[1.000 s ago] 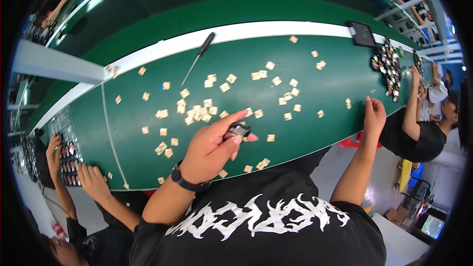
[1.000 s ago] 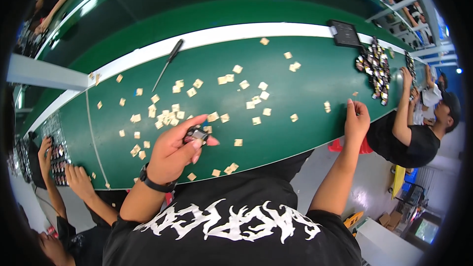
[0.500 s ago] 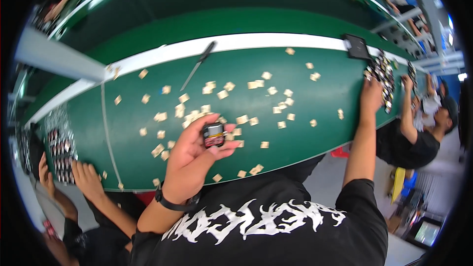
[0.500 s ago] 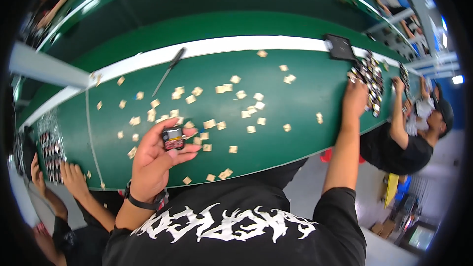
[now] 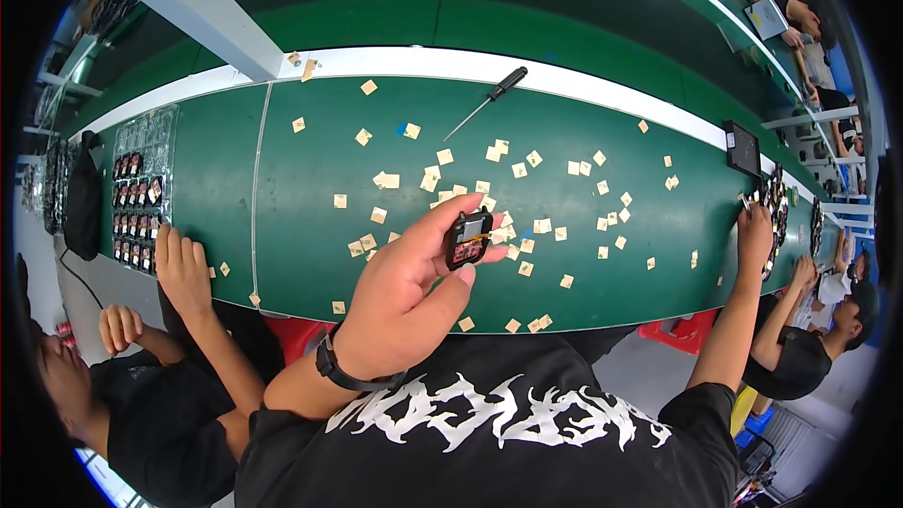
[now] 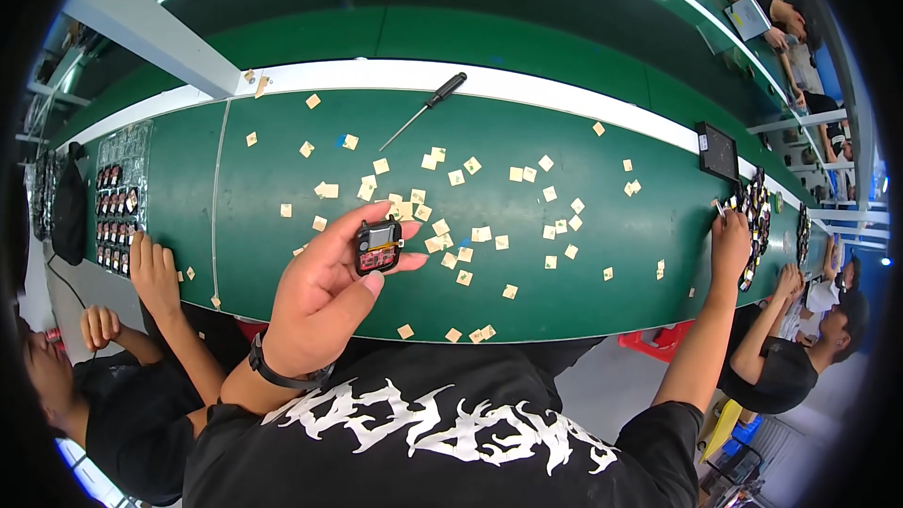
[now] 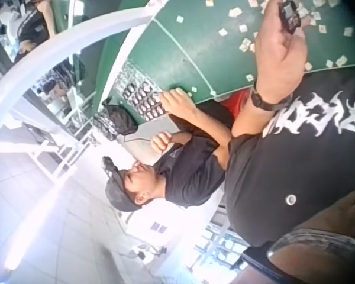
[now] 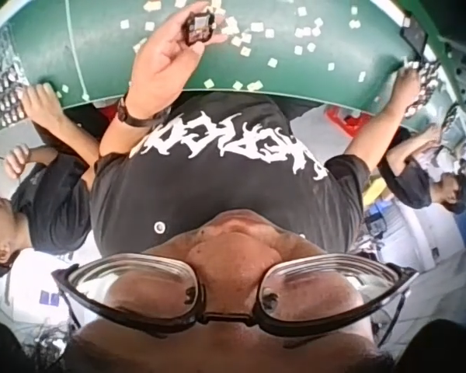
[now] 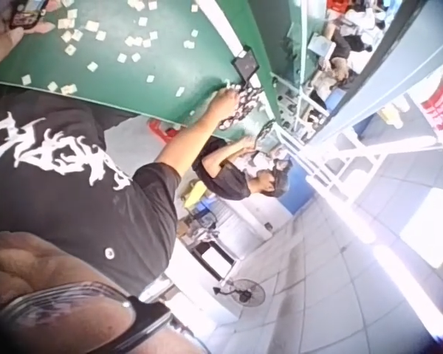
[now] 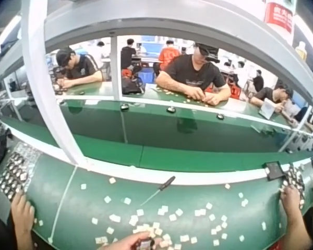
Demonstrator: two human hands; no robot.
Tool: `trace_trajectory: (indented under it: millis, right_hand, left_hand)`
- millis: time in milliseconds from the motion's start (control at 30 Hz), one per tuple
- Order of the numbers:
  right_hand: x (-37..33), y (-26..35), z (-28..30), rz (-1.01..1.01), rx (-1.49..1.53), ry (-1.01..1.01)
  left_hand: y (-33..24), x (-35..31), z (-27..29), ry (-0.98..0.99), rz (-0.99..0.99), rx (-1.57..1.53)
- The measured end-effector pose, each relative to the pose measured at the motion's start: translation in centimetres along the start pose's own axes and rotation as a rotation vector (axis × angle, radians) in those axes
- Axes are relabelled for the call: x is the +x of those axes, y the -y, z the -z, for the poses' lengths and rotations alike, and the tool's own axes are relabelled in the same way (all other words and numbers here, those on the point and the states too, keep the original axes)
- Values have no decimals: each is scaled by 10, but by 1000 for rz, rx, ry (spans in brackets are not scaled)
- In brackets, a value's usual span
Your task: Assemble internal components of a smartwatch module at an industrial workstation.
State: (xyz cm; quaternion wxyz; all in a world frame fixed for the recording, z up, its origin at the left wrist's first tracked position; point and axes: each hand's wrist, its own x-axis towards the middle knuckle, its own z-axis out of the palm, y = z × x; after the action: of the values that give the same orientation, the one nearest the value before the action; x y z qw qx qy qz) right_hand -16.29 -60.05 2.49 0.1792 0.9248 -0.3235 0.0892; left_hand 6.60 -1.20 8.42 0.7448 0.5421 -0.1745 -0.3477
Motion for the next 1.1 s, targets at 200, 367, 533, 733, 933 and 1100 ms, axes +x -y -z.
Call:
trace_trajectory:
  millis: [200, 367, 533, 733, 933, 1100]
  right_hand:
    - [-22, 19, 25, 168, 130, -124]
    - [-58, 92, 81, 249, 311, -167]
    - [-81, 188, 121, 545, 502, -187]
    - [-100, 273, 151, 809, 740, -173]
    - [-106, 306, 159, 980, 855, -179]
    - [-107, 311, 167, 994, 869, -170]
  left_hand:
    - [-2, -1, 20, -81, -52, 127]
    - [-1, 11, 87, -610, -228, 686]
    - [-10, -11, 193, -962, -141, 1257]
    - [-12, -9, 225, -930, 35, 1508]
    - [-14, -6, 227, -900, 97, 1564]
    - [-13, -2, 203, -954, 153, 1708]
